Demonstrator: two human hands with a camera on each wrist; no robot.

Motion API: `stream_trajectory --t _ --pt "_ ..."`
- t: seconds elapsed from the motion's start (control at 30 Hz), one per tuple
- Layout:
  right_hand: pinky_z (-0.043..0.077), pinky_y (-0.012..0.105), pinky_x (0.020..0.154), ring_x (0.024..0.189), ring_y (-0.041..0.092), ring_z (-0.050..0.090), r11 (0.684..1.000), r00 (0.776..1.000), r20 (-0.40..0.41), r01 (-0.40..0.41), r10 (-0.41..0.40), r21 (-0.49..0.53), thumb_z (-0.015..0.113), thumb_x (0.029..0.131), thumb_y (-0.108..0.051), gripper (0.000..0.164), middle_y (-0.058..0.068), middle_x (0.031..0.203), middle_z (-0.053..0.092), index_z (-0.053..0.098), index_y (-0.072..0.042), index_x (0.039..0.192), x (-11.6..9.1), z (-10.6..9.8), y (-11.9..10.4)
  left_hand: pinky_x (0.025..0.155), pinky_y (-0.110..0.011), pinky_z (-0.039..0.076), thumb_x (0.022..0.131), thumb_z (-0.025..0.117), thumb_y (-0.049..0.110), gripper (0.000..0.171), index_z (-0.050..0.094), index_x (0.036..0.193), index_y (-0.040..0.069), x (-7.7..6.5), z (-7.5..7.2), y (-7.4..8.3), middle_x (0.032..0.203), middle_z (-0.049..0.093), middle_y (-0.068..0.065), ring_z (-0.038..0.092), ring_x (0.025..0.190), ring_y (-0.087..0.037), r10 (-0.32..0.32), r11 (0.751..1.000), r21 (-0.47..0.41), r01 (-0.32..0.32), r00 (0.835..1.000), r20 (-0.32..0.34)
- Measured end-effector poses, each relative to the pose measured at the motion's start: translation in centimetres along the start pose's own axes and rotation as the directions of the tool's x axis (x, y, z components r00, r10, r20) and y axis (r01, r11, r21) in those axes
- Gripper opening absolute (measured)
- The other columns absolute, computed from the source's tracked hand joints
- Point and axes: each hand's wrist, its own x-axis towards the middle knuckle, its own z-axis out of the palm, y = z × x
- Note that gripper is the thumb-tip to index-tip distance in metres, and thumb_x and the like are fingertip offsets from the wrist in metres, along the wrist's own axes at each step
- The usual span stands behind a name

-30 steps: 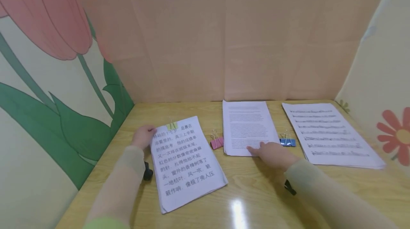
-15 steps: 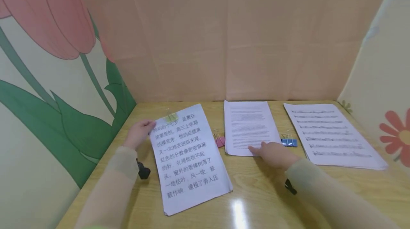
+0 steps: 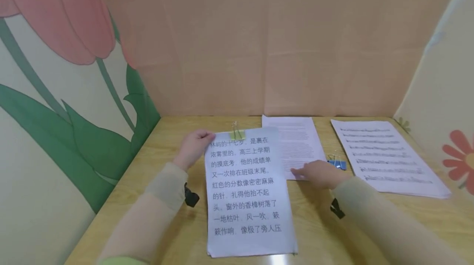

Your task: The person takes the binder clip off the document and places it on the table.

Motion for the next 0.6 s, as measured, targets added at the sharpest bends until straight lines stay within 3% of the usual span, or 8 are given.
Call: stream_trajectory --t 0.13,0.3,0.4,0.47,0.53,0.6 --pt "0.031 0.049 0.087 0.105 0.033 0.045 0.994 0.995 -0.01 0.103 -0.103 0.039 0.042 0.09 -0.03 0.03 0.01 0.112 0.054 0.056 -0.02 0.115 -0.2 -1.0 1.3 0.074 -0.035 0.039 0.082 0.052 0.042 0.021 0.062 0.089 0.025 0.3 1.8 0.9 0.081 0.061 0.005 0.054 0.078 -0.013 0.019 1.0 0.001 -0.019 1.0 0.022" --pt "0.034 0.05 0.085 0.102 0.035 0.047 0.989 0.992 -0.026 0.125 -0.123 0.084 0.038 0.087 -0.002 0.031 0.015 0.109 0.054 0.056 -0.006 0.113 -0.6 -3.4 2.7 0.071 -0.032 0.042 0.084 0.052 0.037 0.018 0.062 0.089 0.023 0.6 3.7 1.7 0.08 0.061 0.005 0.055 0.075 -0.012 0.052 0.999 -0.001 -0.052 0.998 0.047" --pt "0.036 0.05 0.081 0.098 0.034 0.049 0.992 0.99 -0.128 0.068 -0.055 0.103 0.038 0.087 -0.001 0.028 0.014 0.103 0.057 0.058 -0.003 0.107 -0.5 -5.9 3.1 0.067 -0.031 0.043 0.084 0.052 0.035 0.017 0.062 0.089 0.023 0.5 4.6 2.3 0.08 0.06 0.005 0.055 0.073 -0.012 0.068 0.998 0.009 -0.069 0.996 0.05" --pt "0.038 0.049 0.079 0.096 0.032 0.05 0.992 0.975 -0.223 0.048 -0.021 0.119 0.042 0.088 -0.007 0.023 0.012 0.101 0.057 0.058 -0.004 0.105 -0.4 -7.7 3.0 0.066 -0.03 0.043 0.084 0.052 0.035 0.016 0.062 0.088 0.023 0.5 5.2 2.6 0.08 0.06 0.005 0.055 0.072 -0.012 0.07 0.997 0.015 -0.071 0.996 0.051" --pt "0.04 0.047 0.076 0.092 0.028 0.052 0.986 0.955 -0.297 0.043 0.006 0.158 0.045 0.089 -0.021 0.024 0.009 0.099 0.058 0.057 -0.007 0.104 -0.3 -9.2 2.5 0.065 -0.029 0.044 0.084 0.052 0.035 0.015 0.062 0.088 0.024 0.4 5.6 3.0 0.079 0.06 0.006 0.055 0.071 -0.011 0.066 0.998 0.013 -0.067 0.996 0.056" --pt "0.041 0.045 0.075 0.092 0.024 0.051 0.978 0.942 -0.334 0.052 0.02 0.204 0.046 0.086 -0.04 0.036 0.005 0.101 0.056 0.056 -0.012 0.107 -0.2 -10.4 1.4 0.065 -0.029 0.044 0.084 0.052 0.034 0.015 0.062 0.088 0.024 0.3 6.1 3.5 0.079 0.06 0.006 0.055 0.072 -0.011 0.061 0.998 0.002 -0.062 0.996 0.066"
